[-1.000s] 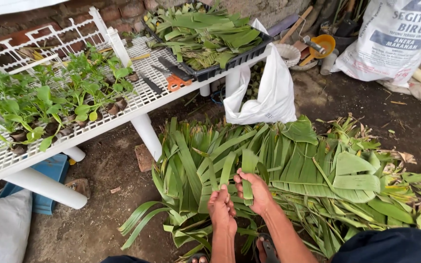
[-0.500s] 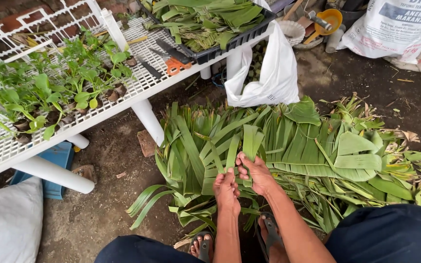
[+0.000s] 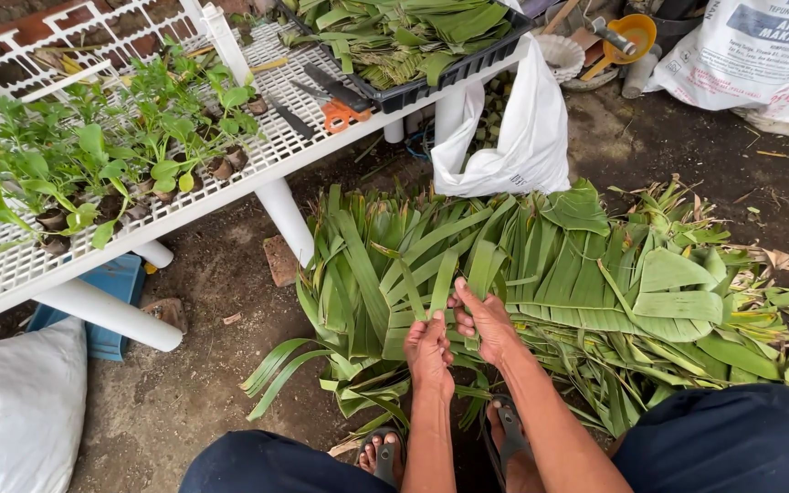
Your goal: Tearing large banana leaves into smaller, uniform strips by hand.
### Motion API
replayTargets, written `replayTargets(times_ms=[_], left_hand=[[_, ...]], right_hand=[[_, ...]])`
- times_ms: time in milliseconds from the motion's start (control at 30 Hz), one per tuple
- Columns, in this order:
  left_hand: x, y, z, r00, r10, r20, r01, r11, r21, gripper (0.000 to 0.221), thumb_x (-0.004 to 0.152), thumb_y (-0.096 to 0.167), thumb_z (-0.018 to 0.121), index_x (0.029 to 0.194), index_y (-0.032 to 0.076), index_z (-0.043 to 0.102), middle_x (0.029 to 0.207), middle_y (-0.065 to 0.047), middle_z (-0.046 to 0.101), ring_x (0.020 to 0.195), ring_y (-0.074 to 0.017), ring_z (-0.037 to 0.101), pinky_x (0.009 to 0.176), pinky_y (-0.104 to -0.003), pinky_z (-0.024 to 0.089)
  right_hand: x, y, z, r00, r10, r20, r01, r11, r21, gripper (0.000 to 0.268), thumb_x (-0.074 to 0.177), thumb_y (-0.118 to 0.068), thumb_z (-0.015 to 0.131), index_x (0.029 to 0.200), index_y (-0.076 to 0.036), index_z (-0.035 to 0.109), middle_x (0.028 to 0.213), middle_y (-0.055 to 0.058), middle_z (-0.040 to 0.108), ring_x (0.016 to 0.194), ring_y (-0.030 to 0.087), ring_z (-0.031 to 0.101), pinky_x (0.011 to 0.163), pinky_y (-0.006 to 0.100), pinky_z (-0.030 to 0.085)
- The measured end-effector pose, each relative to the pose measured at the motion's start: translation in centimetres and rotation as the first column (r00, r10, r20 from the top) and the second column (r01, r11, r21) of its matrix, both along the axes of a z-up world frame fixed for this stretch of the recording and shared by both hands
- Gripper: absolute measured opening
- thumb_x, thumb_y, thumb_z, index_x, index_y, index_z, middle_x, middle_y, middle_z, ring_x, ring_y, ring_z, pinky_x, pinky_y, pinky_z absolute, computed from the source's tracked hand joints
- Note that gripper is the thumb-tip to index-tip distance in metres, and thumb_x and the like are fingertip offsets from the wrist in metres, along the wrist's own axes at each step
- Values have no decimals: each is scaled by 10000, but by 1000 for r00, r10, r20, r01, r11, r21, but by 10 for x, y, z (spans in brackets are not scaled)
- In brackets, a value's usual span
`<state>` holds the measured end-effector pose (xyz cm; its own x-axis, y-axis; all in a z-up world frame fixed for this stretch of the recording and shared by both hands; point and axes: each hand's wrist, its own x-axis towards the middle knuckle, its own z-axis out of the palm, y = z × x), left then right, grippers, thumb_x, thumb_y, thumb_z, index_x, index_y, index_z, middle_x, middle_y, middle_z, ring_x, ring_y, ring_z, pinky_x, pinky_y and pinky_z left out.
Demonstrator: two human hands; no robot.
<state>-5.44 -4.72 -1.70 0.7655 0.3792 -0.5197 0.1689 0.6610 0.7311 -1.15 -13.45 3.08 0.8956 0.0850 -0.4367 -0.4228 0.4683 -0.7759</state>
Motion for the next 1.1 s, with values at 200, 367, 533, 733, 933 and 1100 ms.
replayTargets(times_ms=[200, 367, 533, 733, 933, 1100], left_hand=[[-1, -1, -6, 999, -36, -21, 38, 996, 86, 133, 902, 197, 797, 918, 72, 752, 575, 34, 469, 431, -36, 415, 337, -162, 308], [-5, 2, 39, 995, -17, -97, 33, 986, 163, 362, 1046, 311, 568, 765, 102, 659, 523, 20, 428, 381, -68, 362, 335, -195, 249], [-13, -2, 46, 983, -116, -145, 145, 967, 209, 336, 1076, 276, 506, 1011, 68, 762, 612, 52, 418, 477, -60, 357, 425, -185, 290], [-17, 11, 53, 945, -302, -129, 325, 914, 241, 353, 1099, 270, 457, 1018, 90, 750, 643, 54, 408, 501, -62, 364, 464, -185, 306], [-16, 4, 44, 890, -454, 45, 408, 834, 371, 300, 1030, 99, 520, 806, 55, 715, 741, -10, 575, 619, -83, 457, 576, -214, 356], [-16, 3, 38, 889, -456, -44, 429, 795, 429, 369, 1058, 152, 521, 726, 99, 675, 733, -57, 666, 605, -133, 494, 599, -233, 388]], right_hand=[[9, -5, -38, 1000, -18, 3, 18, 997, -75, 241, 879, -200, 864, 834, -75, 663, 653, -38, 503, 420, 5, 383, 337, 148, 346], [4, 5, 14, 998, -65, -5, 62, 971, -230, 209, 796, -97, 895, 857, -46, 702, 602, -37, 518, 411, 16, 364, 353, 162, 323], [18, -23, 7, 983, -172, -70, 153, 963, -222, 223, 865, -202, 853, 945, -75, 688, 612, -12, 544, 410, 52, 378, 353, 205, 322], [13, -33, 60, 987, -156, -33, 136, 930, -341, 175, 893, -114, 783, 974, -30, 652, 634, -45, 496, 428, 40, 396, 374, 180, 336], [-3, -4, 48, 993, 52, -104, -82, 947, -310, 206, 865, -85, 787, 955, 13, 629, 626, 29, 514, 446, 77, 406, 380, 220, 349], [-7, -3, 46, 992, 32, -124, -54, 983, -178, 239, 898, -184, 743, 989, -10, 607, 702, 53, 512, 482, 126, 486, 373, 262, 382]])
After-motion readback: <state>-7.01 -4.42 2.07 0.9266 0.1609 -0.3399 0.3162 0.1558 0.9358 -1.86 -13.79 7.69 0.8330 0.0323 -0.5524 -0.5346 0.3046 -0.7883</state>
